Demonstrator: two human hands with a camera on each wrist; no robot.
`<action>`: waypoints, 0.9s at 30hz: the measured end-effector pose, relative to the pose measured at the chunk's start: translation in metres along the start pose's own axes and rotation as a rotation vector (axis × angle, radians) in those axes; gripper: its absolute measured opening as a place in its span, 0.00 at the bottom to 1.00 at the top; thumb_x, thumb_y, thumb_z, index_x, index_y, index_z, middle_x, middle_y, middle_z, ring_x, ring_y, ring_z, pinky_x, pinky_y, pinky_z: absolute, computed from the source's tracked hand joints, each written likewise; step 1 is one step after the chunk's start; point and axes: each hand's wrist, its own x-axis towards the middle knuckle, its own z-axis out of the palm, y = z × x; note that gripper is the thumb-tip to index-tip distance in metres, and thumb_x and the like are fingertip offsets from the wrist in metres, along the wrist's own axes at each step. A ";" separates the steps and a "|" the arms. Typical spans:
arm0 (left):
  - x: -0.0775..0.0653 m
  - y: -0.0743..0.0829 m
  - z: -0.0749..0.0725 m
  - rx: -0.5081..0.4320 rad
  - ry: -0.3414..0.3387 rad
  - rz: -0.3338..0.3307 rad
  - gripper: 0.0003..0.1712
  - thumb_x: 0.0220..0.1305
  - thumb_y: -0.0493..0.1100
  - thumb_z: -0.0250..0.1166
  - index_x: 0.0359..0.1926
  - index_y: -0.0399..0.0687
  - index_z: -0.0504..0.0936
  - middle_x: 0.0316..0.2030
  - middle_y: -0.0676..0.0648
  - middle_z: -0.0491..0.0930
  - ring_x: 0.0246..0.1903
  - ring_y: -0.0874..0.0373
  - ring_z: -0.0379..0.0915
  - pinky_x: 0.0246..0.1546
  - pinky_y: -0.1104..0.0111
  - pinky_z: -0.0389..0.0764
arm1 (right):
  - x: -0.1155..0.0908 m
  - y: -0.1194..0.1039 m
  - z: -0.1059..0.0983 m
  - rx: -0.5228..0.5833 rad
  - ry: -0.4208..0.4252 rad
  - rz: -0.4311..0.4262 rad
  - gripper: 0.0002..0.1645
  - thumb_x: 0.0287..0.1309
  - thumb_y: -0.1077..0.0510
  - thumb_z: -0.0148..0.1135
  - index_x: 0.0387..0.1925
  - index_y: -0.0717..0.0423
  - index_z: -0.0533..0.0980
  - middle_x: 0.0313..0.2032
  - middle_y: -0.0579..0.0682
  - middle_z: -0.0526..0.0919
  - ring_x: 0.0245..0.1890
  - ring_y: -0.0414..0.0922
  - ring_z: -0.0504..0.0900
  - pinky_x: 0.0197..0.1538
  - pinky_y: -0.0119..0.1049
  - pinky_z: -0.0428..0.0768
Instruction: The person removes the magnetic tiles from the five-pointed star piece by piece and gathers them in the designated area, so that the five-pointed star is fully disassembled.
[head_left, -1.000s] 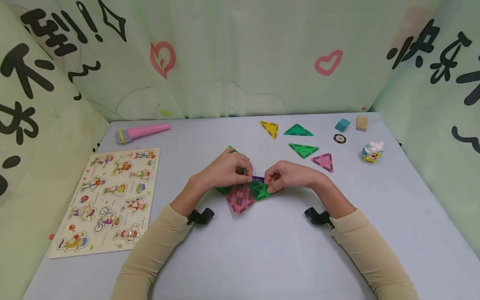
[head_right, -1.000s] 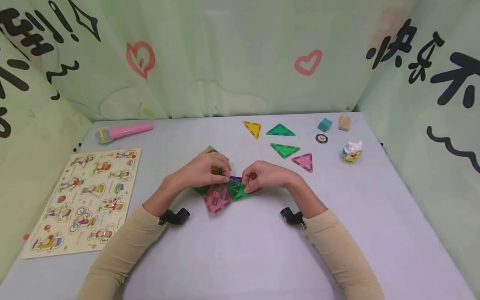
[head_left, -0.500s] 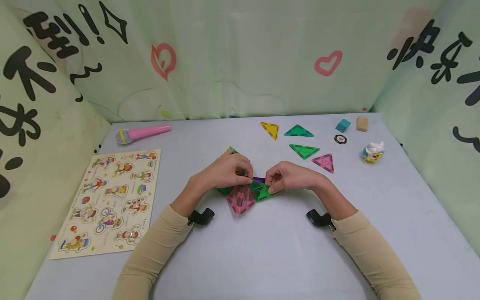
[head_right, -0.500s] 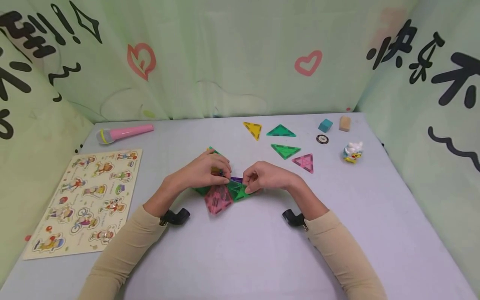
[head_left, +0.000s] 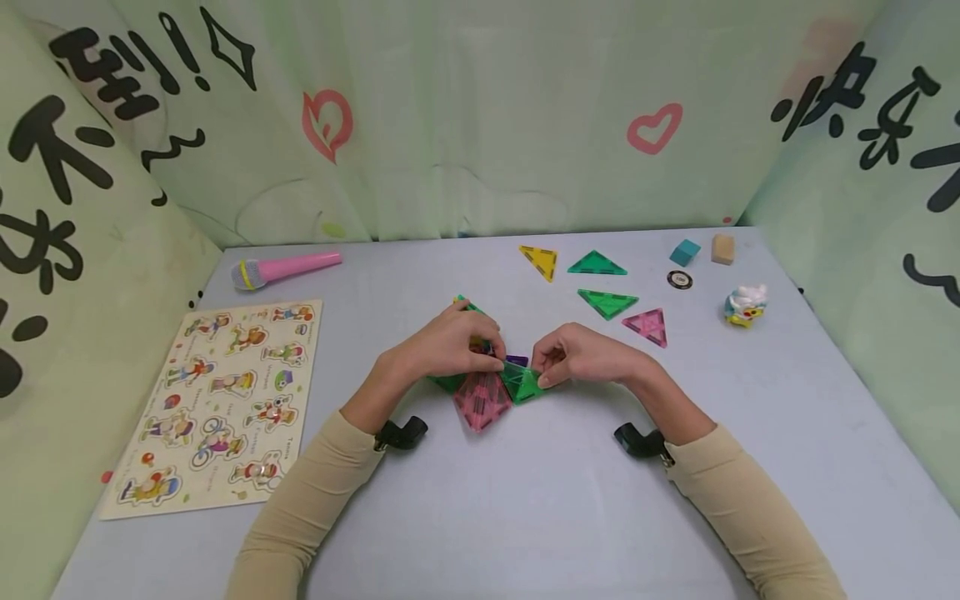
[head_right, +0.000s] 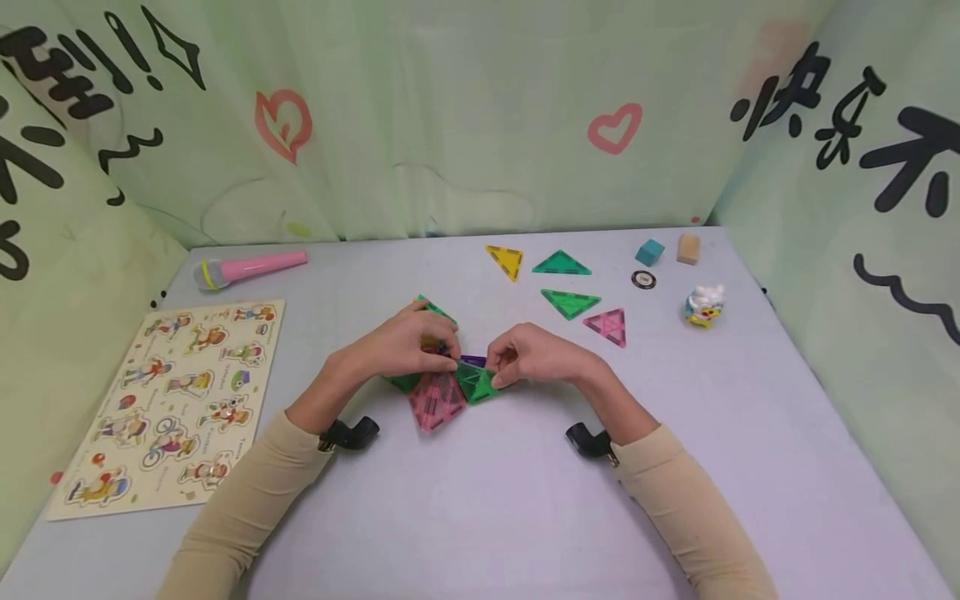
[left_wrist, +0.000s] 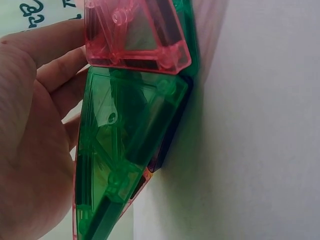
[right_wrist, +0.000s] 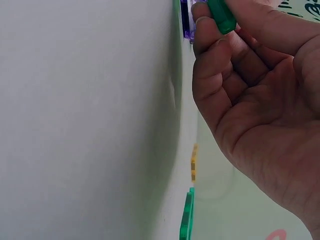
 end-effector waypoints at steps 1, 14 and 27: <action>0.000 0.000 0.000 0.002 0.000 0.003 0.03 0.61 0.53 0.71 0.33 0.65 0.86 0.39 0.64 0.84 0.57 0.64 0.75 0.76 0.44 0.42 | 0.000 0.000 0.000 -0.002 0.003 -0.001 0.04 0.57 0.63 0.69 0.28 0.52 0.81 0.22 0.44 0.74 0.24 0.39 0.69 0.31 0.31 0.69; -0.003 -0.004 0.000 -0.003 0.028 0.027 0.05 0.61 0.51 0.71 0.30 0.65 0.84 0.33 0.67 0.83 0.45 0.70 0.77 0.76 0.43 0.42 | -0.006 0.002 -0.013 -0.026 0.055 -0.007 0.05 0.58 0.62 0.69 0.28 0.52 0.81 0.25 0.46 0.76 0.27 0.41 0.70 0.33 0.32 0.71; 0.001 -0.001 0.002 -0.007 0.001 0.047 0.04 0.61 0.50 0.70 0.30 0.63 0.84 0.32 0.65 0.83 0.41 0.70 0.78 0.77 0.50 0.47 | 0.026 0.012 -0.050 0.047 0.395 0.142 0.11 0.64 0.55 0.65 0.40 0.61 0.79 0.34 0.50 0.82 0.35 0.45 0.78 0.43 0.38 0.81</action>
